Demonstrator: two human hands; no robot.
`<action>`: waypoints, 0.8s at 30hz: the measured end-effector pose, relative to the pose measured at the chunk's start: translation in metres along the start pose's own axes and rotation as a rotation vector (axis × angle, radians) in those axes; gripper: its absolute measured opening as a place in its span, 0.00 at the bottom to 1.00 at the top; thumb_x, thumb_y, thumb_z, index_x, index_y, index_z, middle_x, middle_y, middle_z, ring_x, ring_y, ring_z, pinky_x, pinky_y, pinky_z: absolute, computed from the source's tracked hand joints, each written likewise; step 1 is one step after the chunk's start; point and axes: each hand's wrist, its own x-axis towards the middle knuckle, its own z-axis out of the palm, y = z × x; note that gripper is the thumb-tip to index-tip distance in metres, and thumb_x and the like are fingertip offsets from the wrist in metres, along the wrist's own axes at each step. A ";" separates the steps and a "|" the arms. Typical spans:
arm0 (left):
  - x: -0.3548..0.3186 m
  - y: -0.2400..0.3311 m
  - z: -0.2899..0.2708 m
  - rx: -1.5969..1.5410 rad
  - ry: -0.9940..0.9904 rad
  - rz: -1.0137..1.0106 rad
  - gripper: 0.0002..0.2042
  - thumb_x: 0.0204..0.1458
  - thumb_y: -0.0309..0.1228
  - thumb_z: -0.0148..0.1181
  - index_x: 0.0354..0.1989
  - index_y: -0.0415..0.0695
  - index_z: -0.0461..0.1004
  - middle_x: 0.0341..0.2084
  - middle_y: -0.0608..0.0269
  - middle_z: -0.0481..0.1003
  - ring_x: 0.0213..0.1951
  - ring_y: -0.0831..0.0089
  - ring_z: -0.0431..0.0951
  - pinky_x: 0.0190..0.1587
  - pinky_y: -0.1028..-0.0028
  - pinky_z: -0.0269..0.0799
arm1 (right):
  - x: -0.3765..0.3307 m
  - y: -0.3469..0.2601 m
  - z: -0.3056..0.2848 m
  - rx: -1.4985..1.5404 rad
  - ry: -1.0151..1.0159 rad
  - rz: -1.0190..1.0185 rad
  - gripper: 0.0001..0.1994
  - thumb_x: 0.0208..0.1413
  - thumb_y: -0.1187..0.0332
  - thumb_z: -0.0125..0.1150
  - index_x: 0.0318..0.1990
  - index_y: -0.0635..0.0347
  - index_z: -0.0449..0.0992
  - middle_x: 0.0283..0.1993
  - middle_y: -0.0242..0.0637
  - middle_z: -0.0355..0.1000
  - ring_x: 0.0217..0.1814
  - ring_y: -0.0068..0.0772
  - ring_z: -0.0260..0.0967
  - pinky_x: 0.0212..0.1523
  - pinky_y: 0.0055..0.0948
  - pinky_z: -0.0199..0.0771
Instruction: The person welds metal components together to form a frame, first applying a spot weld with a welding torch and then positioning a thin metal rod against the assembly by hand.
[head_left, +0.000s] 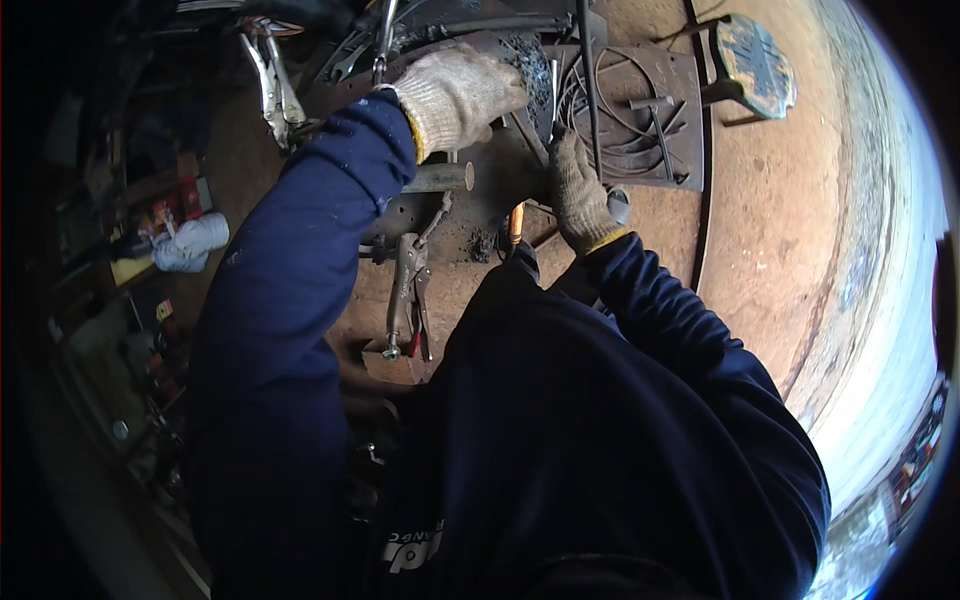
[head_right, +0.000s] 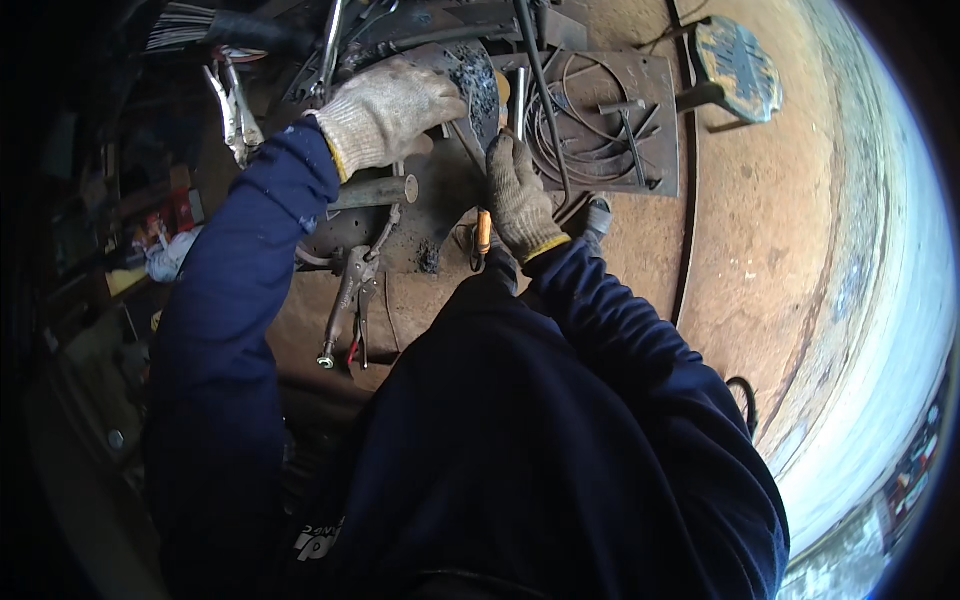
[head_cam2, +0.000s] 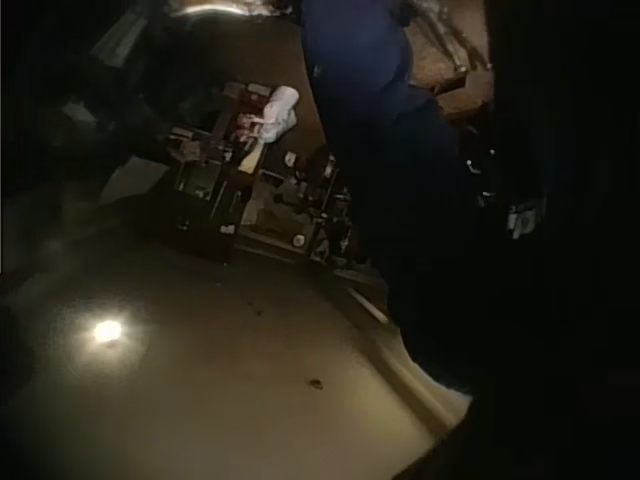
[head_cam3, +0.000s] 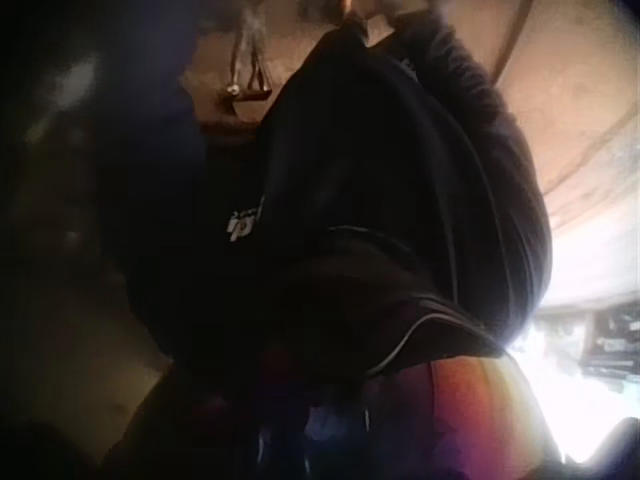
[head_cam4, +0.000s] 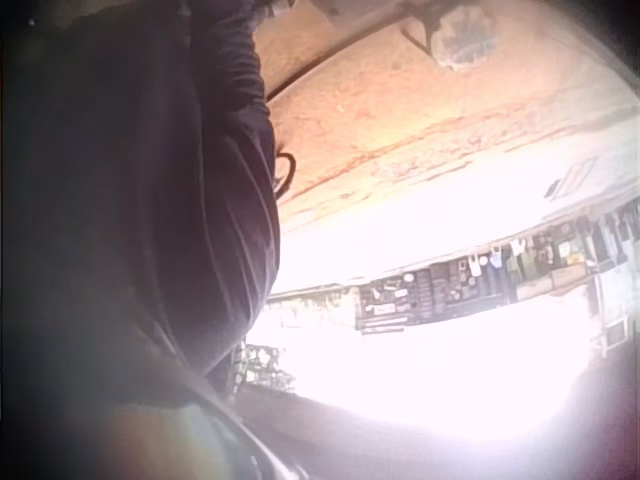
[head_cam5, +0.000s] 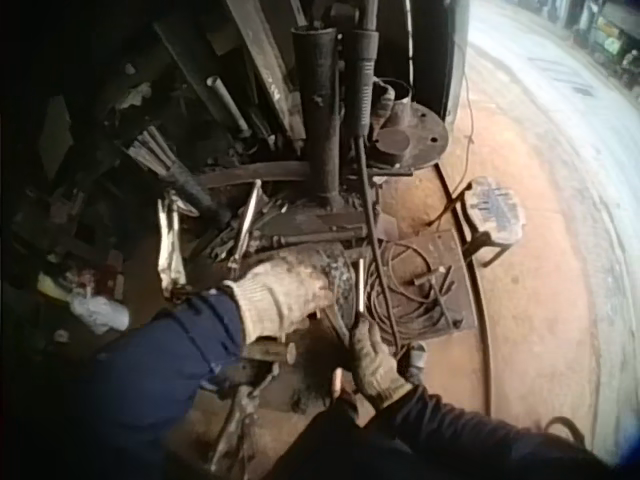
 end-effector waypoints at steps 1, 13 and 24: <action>0.006 -0.001 0.007 -0.033 -0.036 -0.016 0.21 0.54 0.37 0.67 0.57 0.50 0.75 0.54 0.62 0.76 0.59 0.62 0.75 0.62 0.61 0.72 | -0.004 0.004 0.004 -0.081 0.025 0.030 0.32 0.72 0.43 0.42 0.72 0.56 0.59 0.63 0.56 0.68 0.65 0.50 0.69 0.63 0.36 0.67; 0.027 -0.006 0.009 0.035 -0.085 0.118 0.10 0.54 0.31 0.65 0.44 0.51 0.83 0.43 0.61 0.81 0.49 0.57 0.82 0.51 0.59 0.81 | -0.016 -0.067 0.048 0.491 0.494 0.646 0.42 0.67 0.32 0.36 0.75 0.58 0.51 0.70 0.52 0.61 0.62 0.48 0.71 0.55 0.41 0.80; 0.028 -0.011 0.007 0.041 -0.049 0.184 0.08 0.52 0.30 0.63 0.39 0.50 0.84 0.41 0.61 0.83 0.44 0.56 0.84 0.46 0.60 0.83 | -0.009 -0.059 0.076 0.148 0.598 0.846 0.42 0.66 0.31 0.33 0.71 0.60 0.61 0.64 0.59 0.70 0.65 0.58 0.69 0.67 0.44 0.64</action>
